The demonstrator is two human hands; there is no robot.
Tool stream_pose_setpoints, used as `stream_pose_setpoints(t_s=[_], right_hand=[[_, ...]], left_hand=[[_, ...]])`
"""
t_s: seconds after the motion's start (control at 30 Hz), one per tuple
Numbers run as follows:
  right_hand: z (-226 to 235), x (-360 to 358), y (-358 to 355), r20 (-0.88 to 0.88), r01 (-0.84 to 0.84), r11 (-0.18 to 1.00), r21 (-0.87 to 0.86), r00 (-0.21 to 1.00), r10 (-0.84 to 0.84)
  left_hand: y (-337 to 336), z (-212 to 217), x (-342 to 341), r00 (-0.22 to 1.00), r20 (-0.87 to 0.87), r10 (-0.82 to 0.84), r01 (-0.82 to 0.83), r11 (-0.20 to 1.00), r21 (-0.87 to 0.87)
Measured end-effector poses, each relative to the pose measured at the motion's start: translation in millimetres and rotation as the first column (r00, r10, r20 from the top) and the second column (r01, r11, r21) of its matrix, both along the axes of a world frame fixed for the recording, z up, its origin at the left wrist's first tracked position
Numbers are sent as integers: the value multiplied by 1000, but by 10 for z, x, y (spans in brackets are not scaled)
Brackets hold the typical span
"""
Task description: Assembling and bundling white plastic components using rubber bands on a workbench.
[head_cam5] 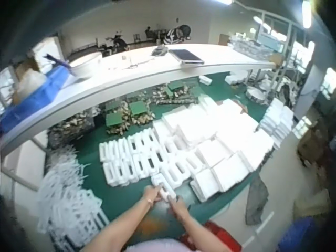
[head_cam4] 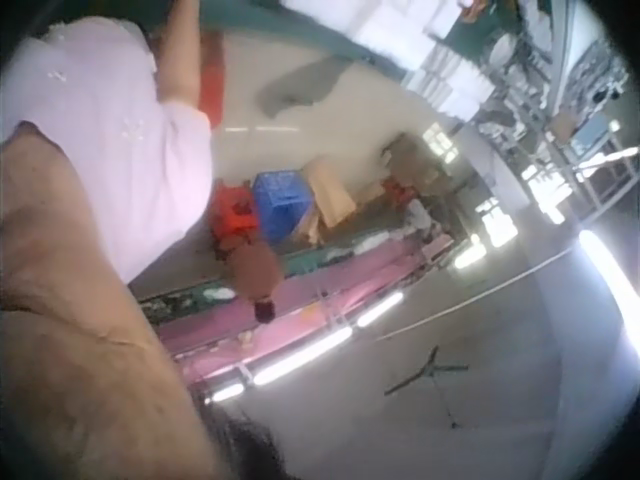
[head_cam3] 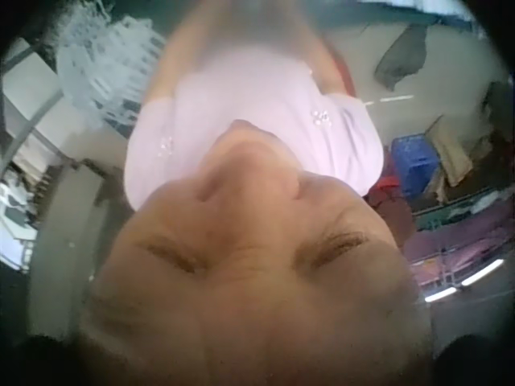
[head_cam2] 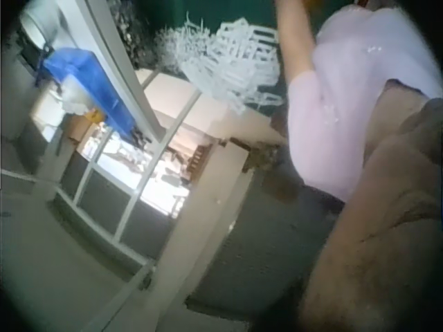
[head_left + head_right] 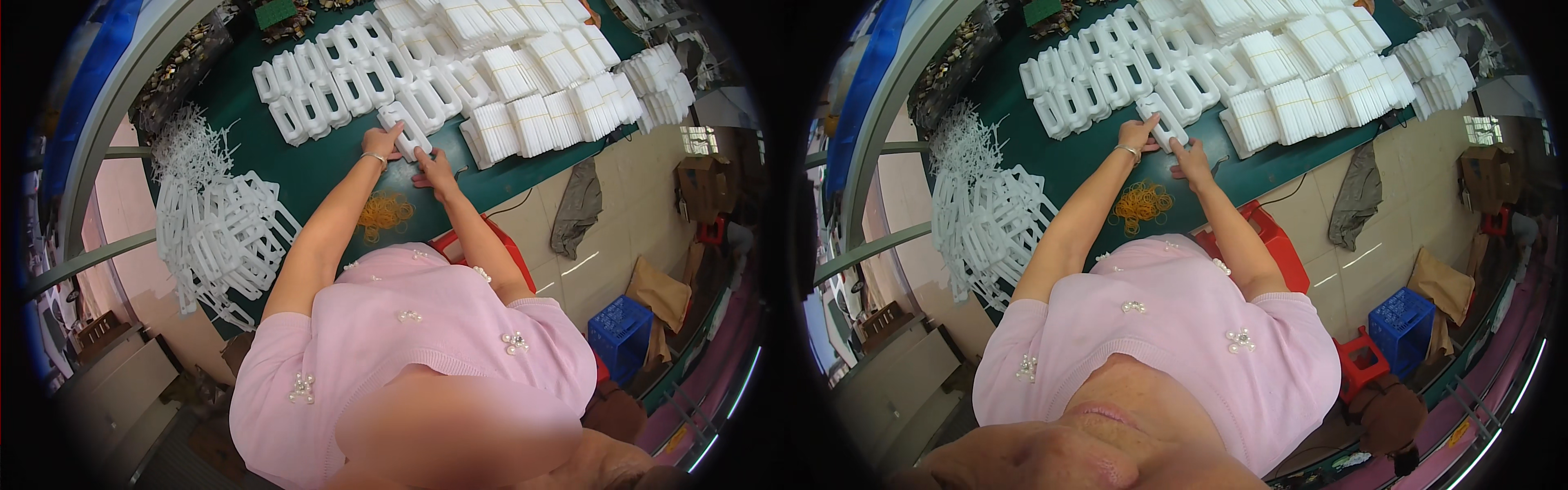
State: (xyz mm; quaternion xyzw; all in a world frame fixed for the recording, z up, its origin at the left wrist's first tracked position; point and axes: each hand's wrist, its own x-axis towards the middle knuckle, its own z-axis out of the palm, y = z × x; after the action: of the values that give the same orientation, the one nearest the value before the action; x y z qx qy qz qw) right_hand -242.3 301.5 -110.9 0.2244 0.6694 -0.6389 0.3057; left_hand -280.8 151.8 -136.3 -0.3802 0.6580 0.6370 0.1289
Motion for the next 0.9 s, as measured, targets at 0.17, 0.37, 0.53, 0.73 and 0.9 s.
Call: stream_pose_setpoints(t_s=[0.17, 0.37, 0.53, 0.73, 0.9], right_hand=[[-426, -82, -67, -22, 176, 930, -324, 981, -193], [-388, -124, -155, -117, 98, 982, -163, 986, -118], [-124, 68, -193, -312, 5, 968, 249, 947, 76], [-69, 117, -294, -645, 218, 636, 741, 496, 582], [26, 42, -280, -370, -10, 482, 876, 626, 686]], left_hand=[[8, -25, -82, 996, -52, -78, 77, 997, -9], [-63, -39, 237, 983, -146, -109, 141, 963, 230], [-259, 42, 818, 987, -93, -130, 153, 938, 312], [-649, 54, 1419, 994, -69, -84, 101, 950, 296], [-867, 106, 1822, 997, -81, -10, 34, 954, 297]])
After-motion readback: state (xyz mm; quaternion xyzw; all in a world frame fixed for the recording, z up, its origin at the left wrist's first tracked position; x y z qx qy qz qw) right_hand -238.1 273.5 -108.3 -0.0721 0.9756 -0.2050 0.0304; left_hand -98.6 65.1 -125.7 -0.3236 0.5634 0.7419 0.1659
